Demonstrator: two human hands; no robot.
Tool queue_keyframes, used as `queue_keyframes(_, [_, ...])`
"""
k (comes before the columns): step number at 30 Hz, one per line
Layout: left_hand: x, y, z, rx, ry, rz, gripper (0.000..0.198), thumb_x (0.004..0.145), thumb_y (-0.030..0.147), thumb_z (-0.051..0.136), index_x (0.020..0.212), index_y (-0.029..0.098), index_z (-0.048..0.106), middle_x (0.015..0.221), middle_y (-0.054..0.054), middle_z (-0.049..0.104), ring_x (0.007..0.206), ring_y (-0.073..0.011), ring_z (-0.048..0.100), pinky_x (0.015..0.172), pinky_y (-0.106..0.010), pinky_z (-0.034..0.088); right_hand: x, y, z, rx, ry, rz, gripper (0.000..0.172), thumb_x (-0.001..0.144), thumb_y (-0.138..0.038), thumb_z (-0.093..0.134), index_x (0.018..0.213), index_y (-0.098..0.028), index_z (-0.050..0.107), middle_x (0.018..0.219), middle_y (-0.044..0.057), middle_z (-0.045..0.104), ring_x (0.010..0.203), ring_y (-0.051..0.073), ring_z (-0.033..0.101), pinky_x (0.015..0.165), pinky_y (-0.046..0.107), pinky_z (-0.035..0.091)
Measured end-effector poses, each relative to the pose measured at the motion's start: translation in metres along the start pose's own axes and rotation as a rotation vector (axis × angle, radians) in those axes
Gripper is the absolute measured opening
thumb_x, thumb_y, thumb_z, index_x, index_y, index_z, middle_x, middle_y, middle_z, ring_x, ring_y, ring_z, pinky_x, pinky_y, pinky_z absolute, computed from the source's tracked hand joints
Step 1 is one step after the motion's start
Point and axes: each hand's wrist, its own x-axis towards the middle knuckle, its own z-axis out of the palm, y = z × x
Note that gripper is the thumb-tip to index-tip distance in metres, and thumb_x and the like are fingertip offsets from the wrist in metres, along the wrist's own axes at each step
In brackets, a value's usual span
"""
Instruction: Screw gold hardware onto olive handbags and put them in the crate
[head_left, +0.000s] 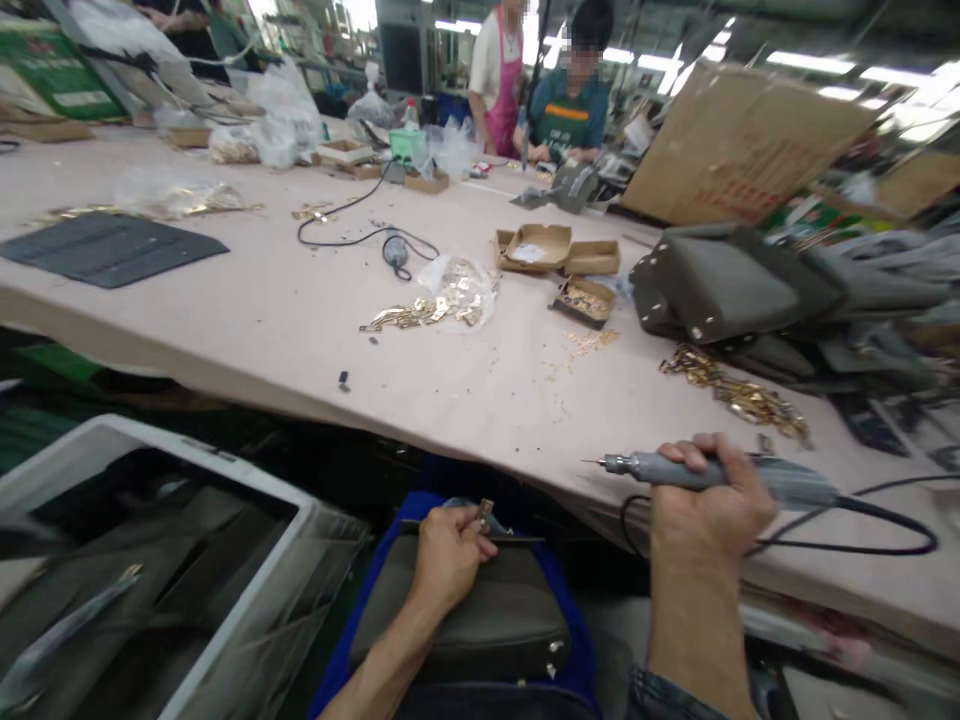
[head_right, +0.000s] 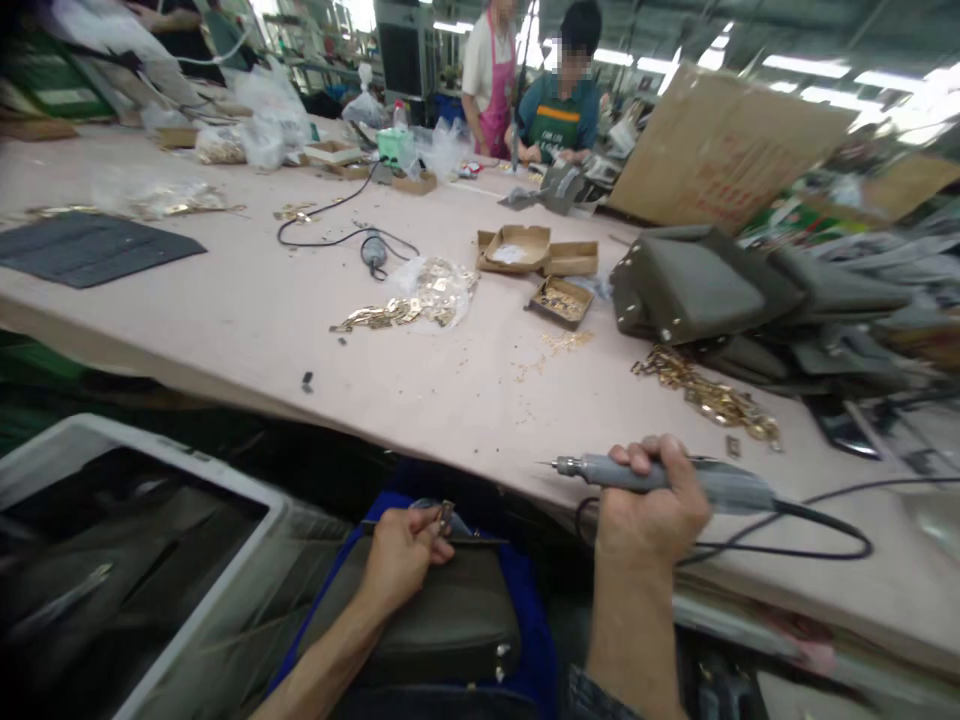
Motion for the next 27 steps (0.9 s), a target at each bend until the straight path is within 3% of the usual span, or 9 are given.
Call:
queue_keyframes(6, [0.001, -0.004, 0.003, -0.179, 0.005, -0.108, 0.027, 0.088, 0.016, 0.057, 0.103, 0.006, 0.078, 0.073, -0.012, 0.077, 0.061, -0.0215, 0.075, 0.055, -0.027, 0.059, -0.087, 0.019, 0.02, -0.145, -0.159, 0.083, 0.018, 0.073, -0.015, 0.073, 0.084, -0.018, 0.059, 0.068, -0.005, 0.052, 0.052, 0.008, 0.046, 0.054, 0.023, 0.046])
queue_keyframes(10, [0.001, -0.001, 0.002, -0.228, 0.014, -0.135, 0.027, 0.087, 0.015, 0.06, 0.104, 0.002, 0.076, 0.071, -0.014, 0.076, 0.06, -0.0221, 0.075, 0.055, -0.026, 0.059, -0.122, 0.048, 0.019, -0.209, -0.269, 0.066, 0.014, 0.079, -0.014, 0.075, 0.087, -0.017, 0.064, 0.067, -0.004, 0.055, 0.051, 0.009, 0.05, 0.055, 0.027, 0.046])
queue_keyframes(17, [0.0, 0.002, -0.001, -0.26, 0.017, -0.17, 0.026, 0.085, 0.01, 0.06, 0.103, 0.004, 0.077, 0.064, -0.013, 0.075, 0.058, -0.0219, 0.075, 0.053, -0.024, 0.058, -0.139, 0.08, 0.01, -0.263, -0.365, 0.032, 0.011, 0.081, -0.013, 0.077, 0.086, -0.016, 0.067, 0.066, -0.003, 0.059, 0.049, 0.012, 0.055, 0.054, 0.031, 0.048])
queue_keyframes(27, [0.002, -0.001, -0.002, -0.274, 0.024, -0.173, 0.029, 0.082, 0.008, 0.057, 0.102, 0.003, 0.077, 0.064, -0.013, 0.075, 0.058, -0.0232, 0.075, 0.054, -0.027, 0.059, -0.145, 0.093, 0.007, -0.313, -0.429, 0.014, 0.011, 0.085, -0.021, 0.077, 0.087, -0.017, 0.066, 0.062, -0.004, 0.057, 0.049, 0.012, 0.054, 0.054, 0.03, 0.048])
